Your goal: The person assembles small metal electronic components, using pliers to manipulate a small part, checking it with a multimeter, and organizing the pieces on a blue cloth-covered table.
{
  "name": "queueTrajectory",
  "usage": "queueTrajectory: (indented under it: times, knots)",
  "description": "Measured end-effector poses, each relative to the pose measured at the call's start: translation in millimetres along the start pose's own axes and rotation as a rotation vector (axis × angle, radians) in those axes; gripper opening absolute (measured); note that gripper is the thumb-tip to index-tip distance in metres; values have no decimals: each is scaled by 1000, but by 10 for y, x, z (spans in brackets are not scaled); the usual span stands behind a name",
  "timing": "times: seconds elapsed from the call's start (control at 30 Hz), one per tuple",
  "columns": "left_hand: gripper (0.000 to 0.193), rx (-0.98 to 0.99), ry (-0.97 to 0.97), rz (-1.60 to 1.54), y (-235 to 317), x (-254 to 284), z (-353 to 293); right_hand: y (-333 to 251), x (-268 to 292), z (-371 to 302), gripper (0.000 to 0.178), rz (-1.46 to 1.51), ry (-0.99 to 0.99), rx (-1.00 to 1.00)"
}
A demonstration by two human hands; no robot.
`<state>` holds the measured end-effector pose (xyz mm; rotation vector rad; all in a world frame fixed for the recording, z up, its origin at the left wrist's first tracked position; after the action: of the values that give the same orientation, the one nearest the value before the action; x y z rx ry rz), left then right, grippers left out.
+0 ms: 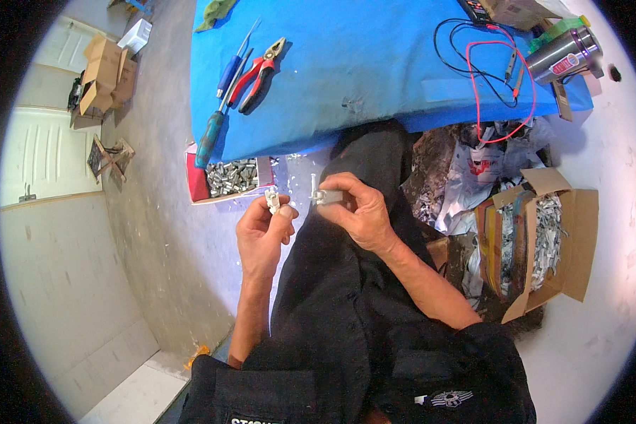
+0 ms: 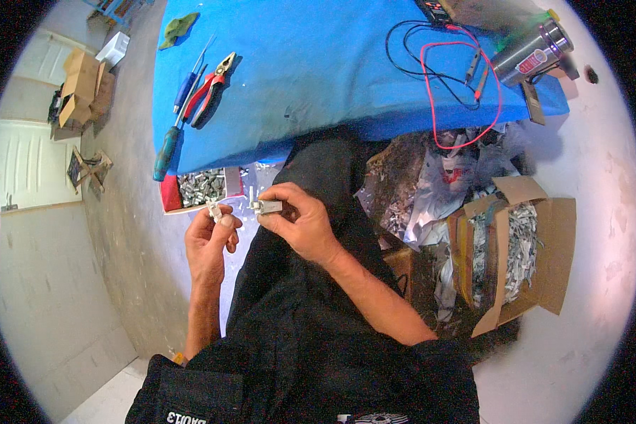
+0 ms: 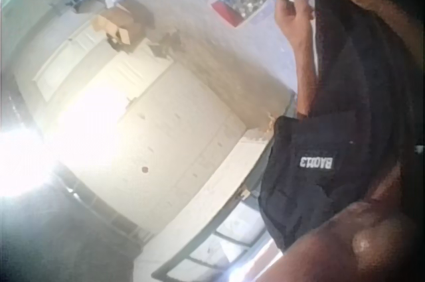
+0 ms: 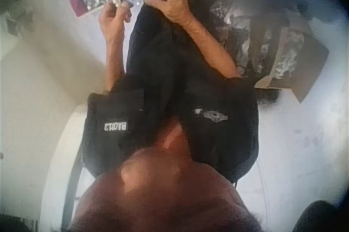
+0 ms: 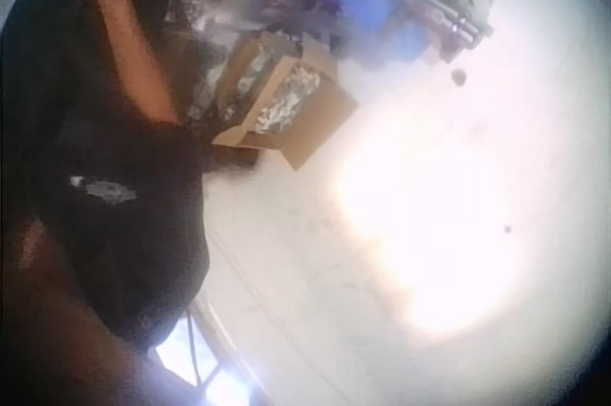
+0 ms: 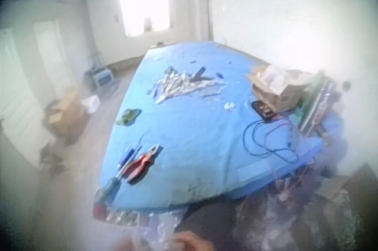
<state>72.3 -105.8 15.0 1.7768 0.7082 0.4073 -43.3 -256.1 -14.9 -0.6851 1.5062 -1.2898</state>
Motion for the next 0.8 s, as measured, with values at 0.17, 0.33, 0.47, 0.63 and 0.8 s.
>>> queueTrajectory:
  times: [0.17, 0.33, 0.47, 0.63, 0.8]
  knots:
    - [23, 6, 18, 189, 86, 20, 48, 26, 42, 1, 31, 200, -29, -44]
    - [25, 24, 23, 431, 176, 115, 62, 169, 50, -6, 31, 347, -45, -116]
    - [23, 9, -17, 535, 315, 69, 123, 265, 104, -16, 29, 474, -30, -112]
    - [20, -119, -38, 564, 318, 167, 242, 321, 174, 22, 29, 473, -4, -115]
    - [21, -132, 0, 328, 337, 496, 427, 411, 150, 168, 29, 444, 28, -65]
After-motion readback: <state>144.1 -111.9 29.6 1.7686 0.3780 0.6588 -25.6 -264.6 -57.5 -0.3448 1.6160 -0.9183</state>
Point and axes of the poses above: each hand's wrist, its own z-axis towards the middle knuckle, its own x-axis out of the back of the hand, y = z × x, the point moved 10 cm from there along z, towards the middle knuckle, and after that the axes turned 14 degrees about -y, right-handed, at the moved point
